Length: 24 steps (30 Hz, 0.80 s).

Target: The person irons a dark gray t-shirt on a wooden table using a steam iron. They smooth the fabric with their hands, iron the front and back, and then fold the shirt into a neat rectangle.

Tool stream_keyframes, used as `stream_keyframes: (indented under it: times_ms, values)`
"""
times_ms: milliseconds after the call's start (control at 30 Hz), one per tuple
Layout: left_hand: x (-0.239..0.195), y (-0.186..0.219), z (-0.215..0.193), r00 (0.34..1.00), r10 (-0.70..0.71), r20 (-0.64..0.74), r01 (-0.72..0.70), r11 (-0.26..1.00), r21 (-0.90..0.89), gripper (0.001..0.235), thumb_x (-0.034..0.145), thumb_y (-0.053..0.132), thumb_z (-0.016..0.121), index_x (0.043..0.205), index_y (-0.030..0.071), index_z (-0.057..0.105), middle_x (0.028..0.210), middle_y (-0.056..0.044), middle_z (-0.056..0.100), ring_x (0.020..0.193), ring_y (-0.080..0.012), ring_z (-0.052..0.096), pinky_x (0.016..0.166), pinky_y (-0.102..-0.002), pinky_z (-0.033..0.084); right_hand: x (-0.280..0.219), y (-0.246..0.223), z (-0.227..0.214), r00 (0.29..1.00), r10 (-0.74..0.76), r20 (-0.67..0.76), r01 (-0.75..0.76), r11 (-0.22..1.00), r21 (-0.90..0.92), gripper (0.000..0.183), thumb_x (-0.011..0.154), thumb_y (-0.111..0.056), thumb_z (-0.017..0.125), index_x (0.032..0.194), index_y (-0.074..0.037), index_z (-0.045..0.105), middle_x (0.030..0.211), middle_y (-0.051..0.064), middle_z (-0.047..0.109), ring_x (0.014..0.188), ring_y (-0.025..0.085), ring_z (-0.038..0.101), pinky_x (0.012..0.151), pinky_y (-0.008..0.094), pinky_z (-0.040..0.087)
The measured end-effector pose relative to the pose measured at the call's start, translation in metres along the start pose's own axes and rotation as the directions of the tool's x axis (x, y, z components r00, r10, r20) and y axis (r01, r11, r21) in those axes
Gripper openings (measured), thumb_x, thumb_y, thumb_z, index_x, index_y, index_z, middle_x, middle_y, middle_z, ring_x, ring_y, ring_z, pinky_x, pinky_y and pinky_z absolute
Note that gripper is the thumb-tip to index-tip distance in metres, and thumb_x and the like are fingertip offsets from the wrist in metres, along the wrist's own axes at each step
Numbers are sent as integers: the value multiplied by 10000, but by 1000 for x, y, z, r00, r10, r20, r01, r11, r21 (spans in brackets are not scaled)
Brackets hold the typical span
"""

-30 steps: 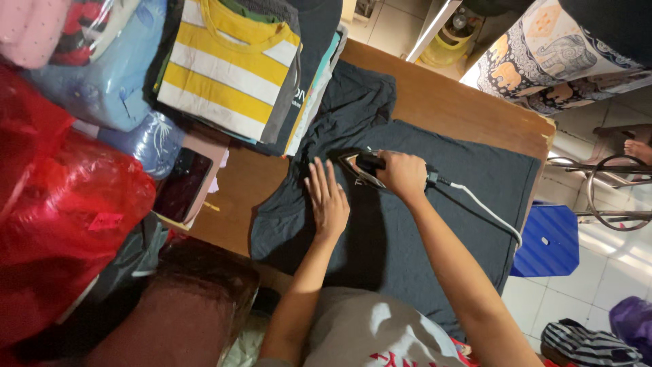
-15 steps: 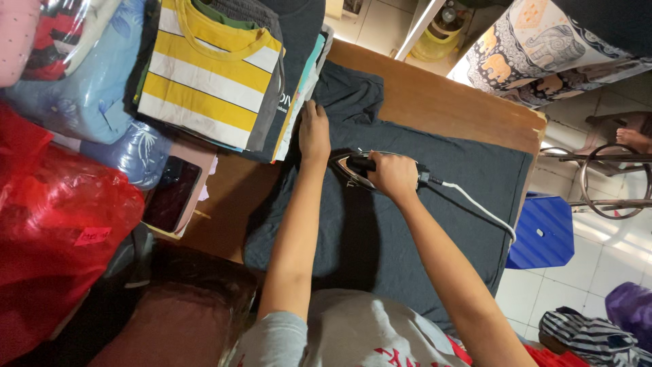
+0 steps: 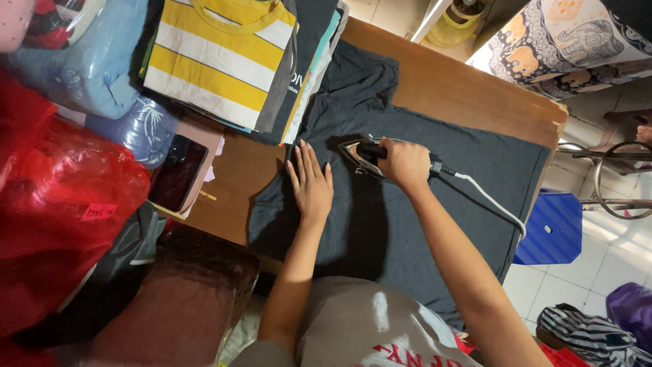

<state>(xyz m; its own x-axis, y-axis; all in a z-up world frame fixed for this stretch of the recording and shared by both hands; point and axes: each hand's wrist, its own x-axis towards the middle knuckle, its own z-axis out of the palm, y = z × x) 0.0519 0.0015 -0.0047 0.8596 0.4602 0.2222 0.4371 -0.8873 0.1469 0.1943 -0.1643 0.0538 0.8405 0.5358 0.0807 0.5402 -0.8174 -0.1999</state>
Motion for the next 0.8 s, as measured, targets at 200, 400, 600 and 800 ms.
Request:
stream_keyframes:
  times_ms: [200, 400, 600, 800]
  values:
    - [-2, 0, -13, 998, -49, 39, 54, 985, -161, 649, 1076, 344, 441, 1582, -50, 339, 1695, -136, 265, 1578, -263, 228, 1276, -502, 163, 1, -1, -8, 999, -22, 46, 18, 996, 91, 228, 797, -282, 731, 996, -200, 806, 796, 135, 752, 675, 352, 711, 633, 463, 556]
    - [0, 0, -12, 997, -48, 65, 58, 986, -158, 640, 1080, 342, 430, 1587, -40, 340, 1707, -129, 255, 1588, -256, 218, 1284, -495, 150, 23, -17, 2, 976, -202, 86, 192, 975, 113, 259, 775, -243, 703, 1010, -203, 804, 791, 154, 748, 697, 355, 720, 645, 478, 552]
    - [-6, -1, -11, 995, -57, -81, 35, 966, -257, 586, 1071, 307, 521, 1572, 32, 393, 1658, -212, 296, 1528, -338, 312, 1260, -503, 199, 64, -33, 18, 987, 159, -32, -159, 987, 3, 280, 985, -339, 670, 876, -104, 776, 760, 187, 718, 687, 387, 707, 648, 496, 539]
    - [-7, -4, -4, 984, -153, -94, 102, 908, -407, 727, 972, 333, 671, 1569, 40, 380, 1540, -138, 470, 1401, -304, 479, 1135, -524, 303, 55, -32, 9, 998, 32, -63, -30, 999, 30, 203, 796, -269, 693, 874, -97, 767, 702, 195, 705, 646, 391, 700, 605, 498, 538]
